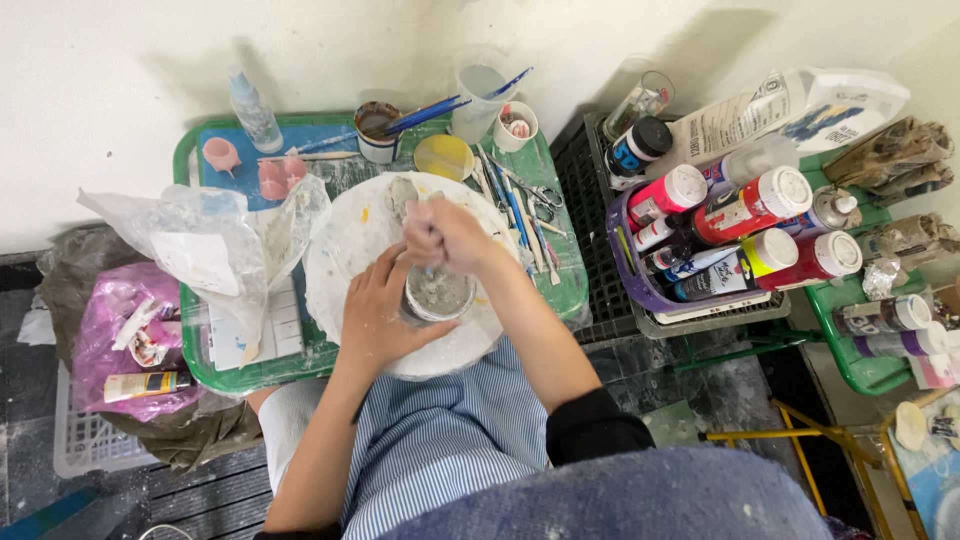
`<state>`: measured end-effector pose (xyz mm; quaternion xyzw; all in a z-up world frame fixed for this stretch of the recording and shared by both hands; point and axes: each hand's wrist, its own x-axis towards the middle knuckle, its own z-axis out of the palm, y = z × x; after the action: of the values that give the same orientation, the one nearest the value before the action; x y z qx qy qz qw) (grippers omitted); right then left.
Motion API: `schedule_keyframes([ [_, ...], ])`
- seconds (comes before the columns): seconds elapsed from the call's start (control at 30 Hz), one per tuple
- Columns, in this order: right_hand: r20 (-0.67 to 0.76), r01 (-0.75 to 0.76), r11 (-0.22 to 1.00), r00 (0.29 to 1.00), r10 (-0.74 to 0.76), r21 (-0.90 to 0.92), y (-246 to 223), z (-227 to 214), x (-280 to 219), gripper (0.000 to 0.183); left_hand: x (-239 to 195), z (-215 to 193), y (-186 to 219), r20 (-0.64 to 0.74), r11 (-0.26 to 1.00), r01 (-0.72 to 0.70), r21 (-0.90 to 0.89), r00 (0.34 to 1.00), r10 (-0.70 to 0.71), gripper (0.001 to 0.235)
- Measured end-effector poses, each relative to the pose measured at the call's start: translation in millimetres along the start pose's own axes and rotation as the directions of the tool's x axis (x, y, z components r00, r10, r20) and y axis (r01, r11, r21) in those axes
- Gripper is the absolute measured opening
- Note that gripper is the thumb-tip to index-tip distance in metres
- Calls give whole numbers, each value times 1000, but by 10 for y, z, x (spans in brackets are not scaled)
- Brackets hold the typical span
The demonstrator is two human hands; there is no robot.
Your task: The person stirs a mixture of clay and liquid in a small container using a blue tool, scraping the sides and bottom of the container.
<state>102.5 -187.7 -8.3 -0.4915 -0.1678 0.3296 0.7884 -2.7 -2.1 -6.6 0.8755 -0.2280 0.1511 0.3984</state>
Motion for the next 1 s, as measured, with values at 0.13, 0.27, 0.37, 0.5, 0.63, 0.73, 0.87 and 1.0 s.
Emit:
schedule_keyframes([
  [0.13, 10, 297, 853, 946, -325, -429, 411, 240, -288, 52, -96, 98, -43, -20, 1000, -9, 29, 1000, 9, 96],
  [0.27, 208, 534, 494, 794, -571, -686, 673, 491, -836, 47, -47, 62, -64, 14, 1000, -8, 9, 1000, 8, 102],
  [0.37, 30, 573, 494, 672, -740, -654, 769, 468, -1074, 54, -42, 48, -34, 13, 1000, -8, 26, 1000, 8, 103],
  [0.5, -436, 666, 738, 636, -636, -105, 654, 187, -945, 56, -58, 11, 39, 1, 1000, 1, 28, 1000, -1, 101],
  [0.63, -519, 652, 753, 676, -523, 90, 285, 122, -753, 56, -55, -44, 95, 23, 1000, 14, 14, 1000, -14, 101],
  [0.73, -501, 686, 725, 651, -570, 66, 122, 167, -837, 57, -48, -57, 83, 13, 1000, 2, 10, 1000, -2, 99],
  [0.87, -290, 560, 828, 797, -530, 24, 30, 72, -943, 56, -82, -36, 71, -20, 999, -26, 23, 999, 26, 100],
  [1.0, -260, 486, 871, 852, -454, 74, 322, 75, -838, 57, -62, -5, 70, 11, 1000, 12, 4, 1000, -12, 101],
])
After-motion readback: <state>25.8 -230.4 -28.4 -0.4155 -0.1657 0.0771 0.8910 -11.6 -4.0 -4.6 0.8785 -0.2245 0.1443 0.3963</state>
